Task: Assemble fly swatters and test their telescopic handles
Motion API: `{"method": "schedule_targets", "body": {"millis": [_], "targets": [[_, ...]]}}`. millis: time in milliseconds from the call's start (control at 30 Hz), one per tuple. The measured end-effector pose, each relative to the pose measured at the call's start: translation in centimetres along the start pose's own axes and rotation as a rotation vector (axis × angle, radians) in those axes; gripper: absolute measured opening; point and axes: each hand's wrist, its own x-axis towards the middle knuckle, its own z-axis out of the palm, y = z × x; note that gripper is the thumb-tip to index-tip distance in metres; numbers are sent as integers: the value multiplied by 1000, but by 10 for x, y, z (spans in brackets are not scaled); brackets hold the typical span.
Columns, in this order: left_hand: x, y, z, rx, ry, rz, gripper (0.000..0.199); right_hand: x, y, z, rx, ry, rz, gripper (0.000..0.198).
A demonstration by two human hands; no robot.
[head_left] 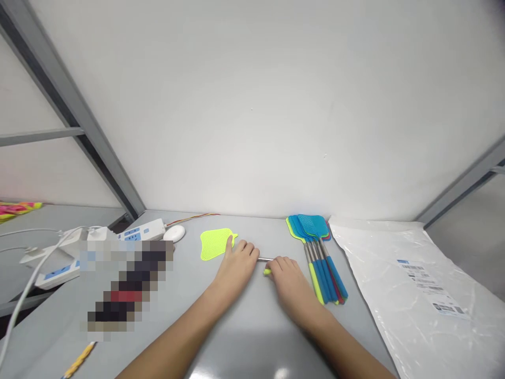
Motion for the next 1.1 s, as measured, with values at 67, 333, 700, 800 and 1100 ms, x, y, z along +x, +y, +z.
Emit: {"method": "schedule_targets", "body": {"millis": [67, 333, 700, 800, 1100], "targets": [[0, -6, -4, -25, 3, -6, 27, -3, -1, -5, 86, 24, 36, 22], [-1, -24, -19, -163, 130, 44, 21, -7, -9, -35, 333, 60, 280, 21], [-2, -14, -27, -139, 201, 44, 43, -44, 1, -29, 398, 112, 295, 22], [-3, -8, -23, -146, 199, 69, 44, -49, -1, -25, 396, 83, 288, 23], [-6, 2, -14, -111, 217, 83, 44, -50, 1, -22, 333, 58, 261, 25]]}}
